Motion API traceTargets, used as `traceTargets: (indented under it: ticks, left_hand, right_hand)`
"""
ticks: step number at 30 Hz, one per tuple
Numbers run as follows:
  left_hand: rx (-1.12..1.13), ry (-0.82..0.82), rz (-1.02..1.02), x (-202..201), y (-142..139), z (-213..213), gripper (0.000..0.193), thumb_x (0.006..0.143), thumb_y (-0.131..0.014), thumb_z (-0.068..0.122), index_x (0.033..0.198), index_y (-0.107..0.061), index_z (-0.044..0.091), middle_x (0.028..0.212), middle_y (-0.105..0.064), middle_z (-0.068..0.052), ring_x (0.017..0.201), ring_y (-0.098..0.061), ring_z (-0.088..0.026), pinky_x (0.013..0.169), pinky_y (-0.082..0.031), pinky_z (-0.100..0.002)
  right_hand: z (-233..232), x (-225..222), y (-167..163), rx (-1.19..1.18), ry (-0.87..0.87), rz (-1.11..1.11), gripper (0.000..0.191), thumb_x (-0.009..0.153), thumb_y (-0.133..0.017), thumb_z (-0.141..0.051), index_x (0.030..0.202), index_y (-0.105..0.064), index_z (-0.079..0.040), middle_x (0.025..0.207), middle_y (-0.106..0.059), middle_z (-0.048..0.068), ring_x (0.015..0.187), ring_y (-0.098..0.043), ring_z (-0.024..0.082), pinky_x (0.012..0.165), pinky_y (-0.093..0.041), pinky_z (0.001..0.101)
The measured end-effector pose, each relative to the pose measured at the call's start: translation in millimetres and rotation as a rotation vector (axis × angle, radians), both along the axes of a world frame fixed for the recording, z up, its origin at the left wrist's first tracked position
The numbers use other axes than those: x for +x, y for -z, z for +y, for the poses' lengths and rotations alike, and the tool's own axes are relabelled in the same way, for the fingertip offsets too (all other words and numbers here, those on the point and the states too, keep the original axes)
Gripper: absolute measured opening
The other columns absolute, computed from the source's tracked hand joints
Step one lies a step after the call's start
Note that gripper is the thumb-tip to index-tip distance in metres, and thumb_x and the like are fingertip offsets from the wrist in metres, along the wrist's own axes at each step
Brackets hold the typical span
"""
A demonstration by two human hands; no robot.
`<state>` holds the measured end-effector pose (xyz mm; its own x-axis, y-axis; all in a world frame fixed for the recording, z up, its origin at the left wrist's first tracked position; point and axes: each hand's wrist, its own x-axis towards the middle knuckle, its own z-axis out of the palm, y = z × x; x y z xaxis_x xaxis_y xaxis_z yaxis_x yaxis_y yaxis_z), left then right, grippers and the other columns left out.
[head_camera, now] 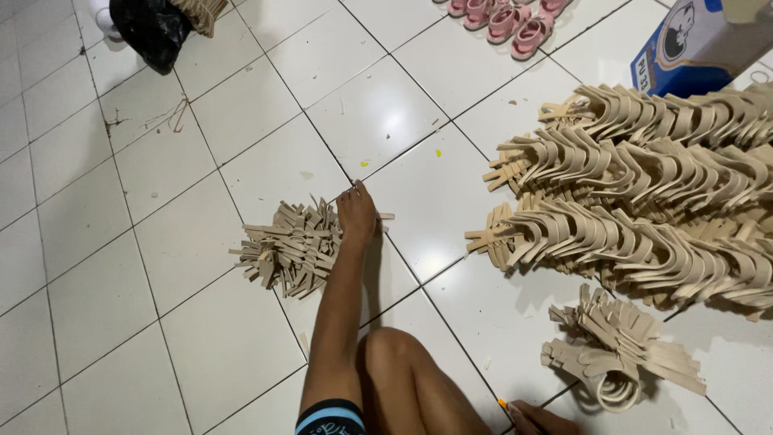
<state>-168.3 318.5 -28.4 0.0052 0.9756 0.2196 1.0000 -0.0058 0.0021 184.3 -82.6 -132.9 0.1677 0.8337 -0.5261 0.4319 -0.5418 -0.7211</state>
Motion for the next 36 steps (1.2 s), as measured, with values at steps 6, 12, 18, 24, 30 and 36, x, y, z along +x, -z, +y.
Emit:
traceTargets:
  ticks: [6,12,18,24,30,36]
  left_hand:
    - [-0.118,-0.048,-0.804,-5.3,-31.5,-22.5,0.021,0.098,-0.066,0.021,0.104,-0.072,0.002,0.100,-0.077,-0.018,0.086,-0.075,-0.025,0.076,-0.058,-0.037]
    - [-0.428,-0.178,-1.724,22.5,-40.4,-104.3,0.016,0.094,-0.062,0.005,0.108,-0.060,-0.004,0.102,-0.073,-0.019,0.094,-0.075,-0.023,0.085,-0.063,-0.031]
    - [-0.594,-0.064,-1.984,119.6,-14.9,-250.6,0.031,0.096,-0.063,0.009,0.123,-0.060,-0.005,0.117,-0.069,-0.019,0.107,-0.072,-0.022,0.097,-0.060,-0.033]
    - [-0.524,0.043,-1.922,170.9,8.4,-350.0,0.029,0.096,-0.068,0.007,0.120,-0.062,-0.006,0.119,-0.068,-0.014,0.107,-0.069,-0.021,0.094,-0.059,-0.034]
    - [-0.643,0.201,-1.821,164.9,-4.0,-374.6,0.030,0.095,-0.068,0.003,0.122,-0.064,-0.007,0.121,-0.070,-0.014,0.107,-0.070,-0.019,0.095,-0.058,-0.030]
    - [-0.692,0.202,-1.733,166.8,-18.7,-379.3,0.038,0.094,-0.069,0.005,0.130,-0.066,-0.006,0.122,-0.073,-0.015,0.103,-0.073,-0.018,0.092,-0.057,-0.028]
  right_hand:
    - [1.5,-1.2,-1.4,0.337,-0.228,-0.138,0.030,0.084,-0.079,-0.022,0.112,-0.080,-0.011,0.083,-0.081,0.008,0.074,-0.077,0.012,0.068,-0.063,0.0261]
    - [11.7,-5.7,-26.4,0.339,-0.019,-0.029,0.029,0.084,-0.078,-0.020,0.108,-0.082,-0.005,0.091,-0.084,0.009,0.082,-0.078,0.010,0.077,-0.060,0.0261]
    - [11.8,-7.1,-70.0,0.178,0.245,0.161,0.031,0.091,-0.074,-0.021,0.115,-0.080,-0.003,0.072,-0.077,0.009,0.062,-0.063,0.011,0.058,-0.053,0.0285]
    - [-7.0,0.1,-76.4,0.403,0.285,0.501,0.032,0.087,-0.078,-0.020,0.113,-0.067,-0.004,0.082,-0.065,-0.004,0.069,-0.053,0.005,0.057,-0.044,0.0226]
    - [-11.2,-4.1,-84.6,0.425,0.379,0.516,0.029,0.093,-0.073,-0.027,0.108,-0.074,-0.002,0.090,-0.074,-0.002,0.077,-0.062,0.002,0.067,-0.050,0.0207]
    - [-12.7,-15.3,-104.5,0.369,0.457,0.530,0.028,0.092,-0.075,-0.028,0.104,-0.074,-0.003,0.081,-0.071,0.002,0.061,-0.049,0.005,0.053,-0.039,0.0239]
